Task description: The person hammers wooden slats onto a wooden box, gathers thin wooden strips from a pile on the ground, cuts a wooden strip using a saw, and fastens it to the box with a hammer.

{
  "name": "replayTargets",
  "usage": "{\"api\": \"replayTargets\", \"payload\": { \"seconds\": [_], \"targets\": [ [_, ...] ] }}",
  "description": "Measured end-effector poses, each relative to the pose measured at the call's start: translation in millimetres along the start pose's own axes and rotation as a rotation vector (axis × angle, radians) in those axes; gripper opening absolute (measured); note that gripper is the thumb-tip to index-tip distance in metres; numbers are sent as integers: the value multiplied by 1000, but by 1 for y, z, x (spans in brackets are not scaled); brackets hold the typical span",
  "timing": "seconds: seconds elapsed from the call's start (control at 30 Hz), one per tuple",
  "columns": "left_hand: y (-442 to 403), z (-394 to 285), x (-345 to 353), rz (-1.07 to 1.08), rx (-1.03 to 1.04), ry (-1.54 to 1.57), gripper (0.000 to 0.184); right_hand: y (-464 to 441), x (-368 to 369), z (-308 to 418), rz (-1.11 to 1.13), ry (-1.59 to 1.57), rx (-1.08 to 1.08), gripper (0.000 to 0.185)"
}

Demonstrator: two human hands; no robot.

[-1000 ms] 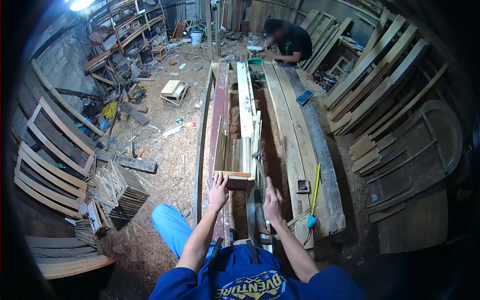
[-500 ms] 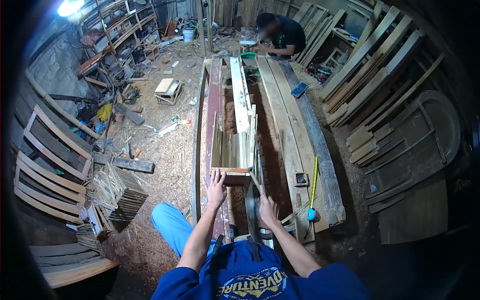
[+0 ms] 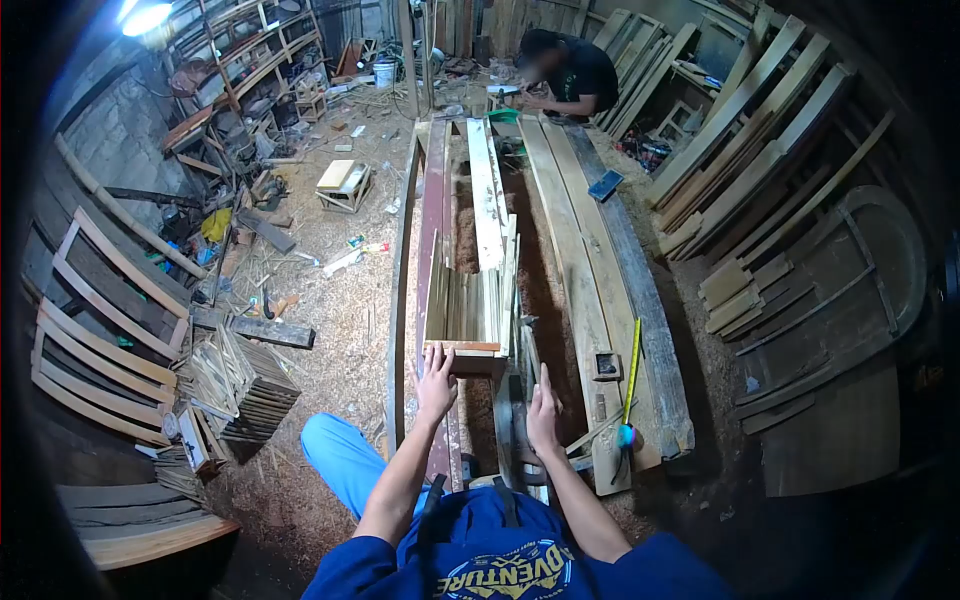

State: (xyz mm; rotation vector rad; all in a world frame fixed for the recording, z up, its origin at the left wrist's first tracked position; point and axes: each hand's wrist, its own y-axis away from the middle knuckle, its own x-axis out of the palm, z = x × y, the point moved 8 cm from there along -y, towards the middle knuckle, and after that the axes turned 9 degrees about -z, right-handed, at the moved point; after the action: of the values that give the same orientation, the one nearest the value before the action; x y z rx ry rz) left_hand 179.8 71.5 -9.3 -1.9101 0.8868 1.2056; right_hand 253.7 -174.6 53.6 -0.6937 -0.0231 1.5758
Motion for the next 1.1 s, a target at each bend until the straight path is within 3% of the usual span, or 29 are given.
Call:
{"api": "replayTargets", "payload": {
  "seconds": [0.17,0.23,0.3,0.4,0.53,0.6,0.7,0.77,0.87,0.97,1.03,1.1],
  "targets": [
    [-8,2,6,-36,33,35,60,-15,-7,16,35,-88,113,49],
    [-11,0,7,-49,30,68,56,-2,1,-14,181,-8,301,47],
    [-18,-7,4,-87,35,124,50,2,1,-21,74,-59,209,47],
    [-35,-14,14,-82,68,150,49,1,3,-29,194,88,356,48],
    [-58,-14,36,-90,67,197,50,-13,16,-35,191,105,360,47],
    [-75,-18,38,-136,85,202,51,-24,24,-37,96,19,226,45],
    [-99,-24,30,-86,138,305,53,-41,36,-35,263,16,400,46],
    [-112,-25,38,-93,149,282,56,-63,40,-26,273,25,374,45],
    [-130,-23,50,-117,71,205,49,-106,45,12,67,-104,52,47],
    [-132,-22,61,-93,14,77,47,-118,46,11,57,41,48,47],
    [-121,-25,58,-64,14,70,49,-88,62,-38,97,-3,85,50],
    [-132,-25,53,-91,8,109,48,-89,81,-61,266,57,204,48]
  ]
}}
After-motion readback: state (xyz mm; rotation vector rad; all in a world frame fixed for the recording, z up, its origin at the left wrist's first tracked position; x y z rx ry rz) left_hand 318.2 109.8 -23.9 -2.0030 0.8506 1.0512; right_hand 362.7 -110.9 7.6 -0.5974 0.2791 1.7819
